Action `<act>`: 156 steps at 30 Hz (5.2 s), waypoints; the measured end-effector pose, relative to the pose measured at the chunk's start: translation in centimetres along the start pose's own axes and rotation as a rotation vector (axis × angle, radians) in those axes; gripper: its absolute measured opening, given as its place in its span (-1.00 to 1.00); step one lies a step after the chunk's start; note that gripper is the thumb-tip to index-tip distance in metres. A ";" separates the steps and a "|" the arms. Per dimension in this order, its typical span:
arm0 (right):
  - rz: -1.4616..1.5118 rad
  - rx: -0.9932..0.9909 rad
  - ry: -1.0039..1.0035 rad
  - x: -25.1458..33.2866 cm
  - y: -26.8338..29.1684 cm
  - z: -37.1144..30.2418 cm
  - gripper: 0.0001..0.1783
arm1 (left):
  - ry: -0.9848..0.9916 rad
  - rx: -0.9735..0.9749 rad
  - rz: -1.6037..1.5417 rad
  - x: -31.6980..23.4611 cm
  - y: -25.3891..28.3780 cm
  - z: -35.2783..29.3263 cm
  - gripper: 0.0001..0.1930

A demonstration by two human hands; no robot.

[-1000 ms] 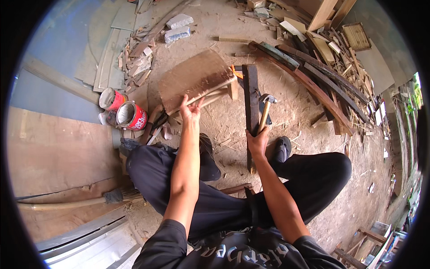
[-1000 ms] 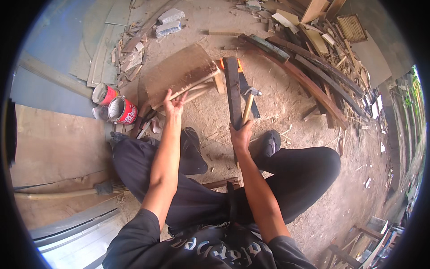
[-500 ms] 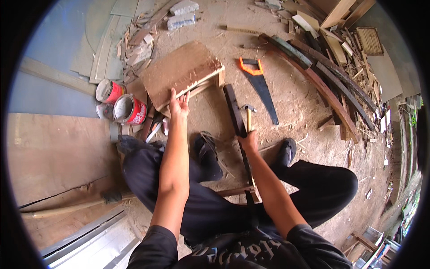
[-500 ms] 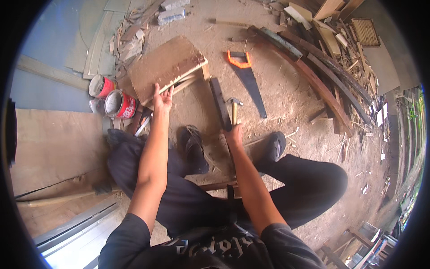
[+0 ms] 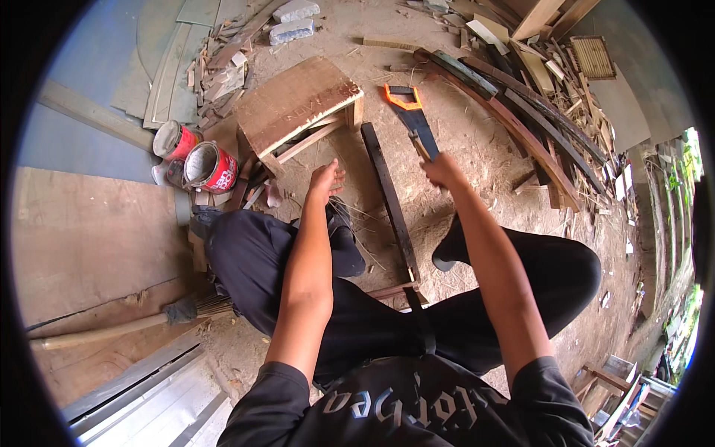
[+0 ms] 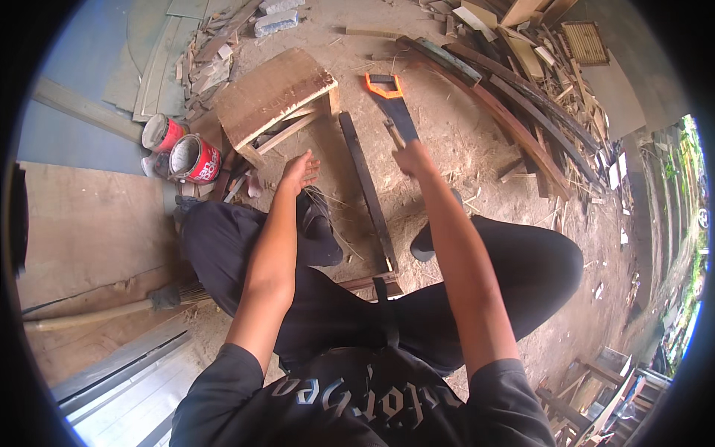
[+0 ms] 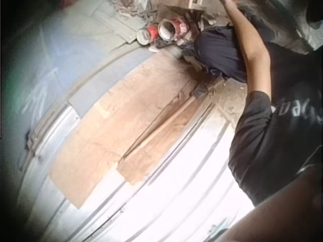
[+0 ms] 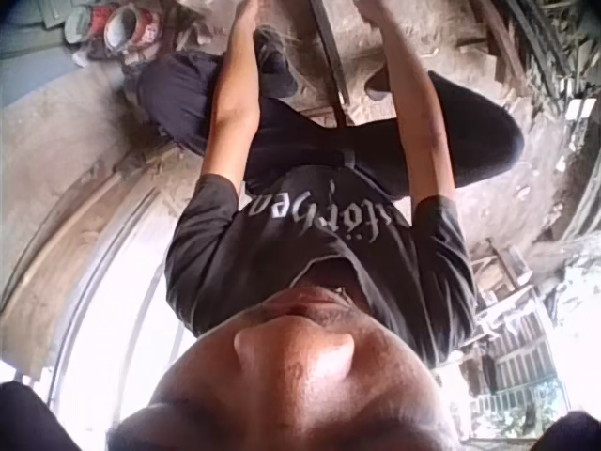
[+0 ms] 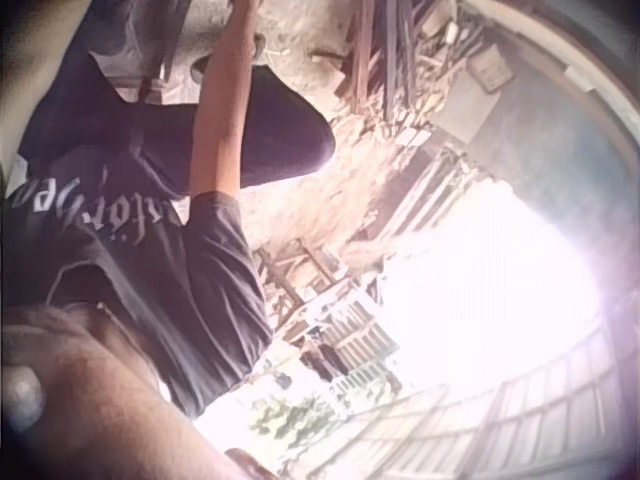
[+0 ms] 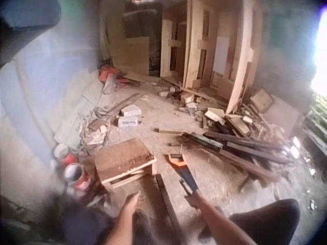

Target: The person sits on the floor and uses a hammer to repeatedly strike a piece of wood placed on a small wooden stool. They adjust the wood's position and orientation several times and continue hammering different sections of the plank.

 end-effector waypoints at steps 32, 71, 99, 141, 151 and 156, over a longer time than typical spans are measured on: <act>0.636 0.862 -0.316 2.8 -2.7 3.0 -0.64 | -0.684 0.371 1.686 -28.6 -12.7 -21.8 -0.48; 0.708 0.610 -0.095 -3.3 2.6 5.5 -0.73 | -0.087 -0.444 0.502 6.2 -11.1 3.9 0.15; 0.988 0.506 -0.100 -3.6 -2.7 5.3 -0.66 | -0.824 0.036 1.269 -28.1 3.9 -17.8 -0.66; 0.934 -0.166 0.279 7.7 -3.9 8.0 -0.33 | -0.566 -0.005 0.576 2.4 -8.6 -2.6 -0.77; 0.880 -0.178 0.299 11.0 -4.3 10.2 -0.38 | -0.402 0.003 0.284 5.6 -8.2 -0.7 -0.82; 0.969 -0.071 0.485 10.6 -3.6 8.8 -0.34 | -0.351 0.008 0.109 3.8 -8.9 -0.3 -0.76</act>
Point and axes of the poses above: each hand's wrist, its own z-axis towards the middle knuckle, its own y-axis out of the back of the hand, x = y × z, the point moved 3 cm from there along z, towards the middle knuckle, and after that the axes turned 6 degrees about -z, right-handed, at the moved point
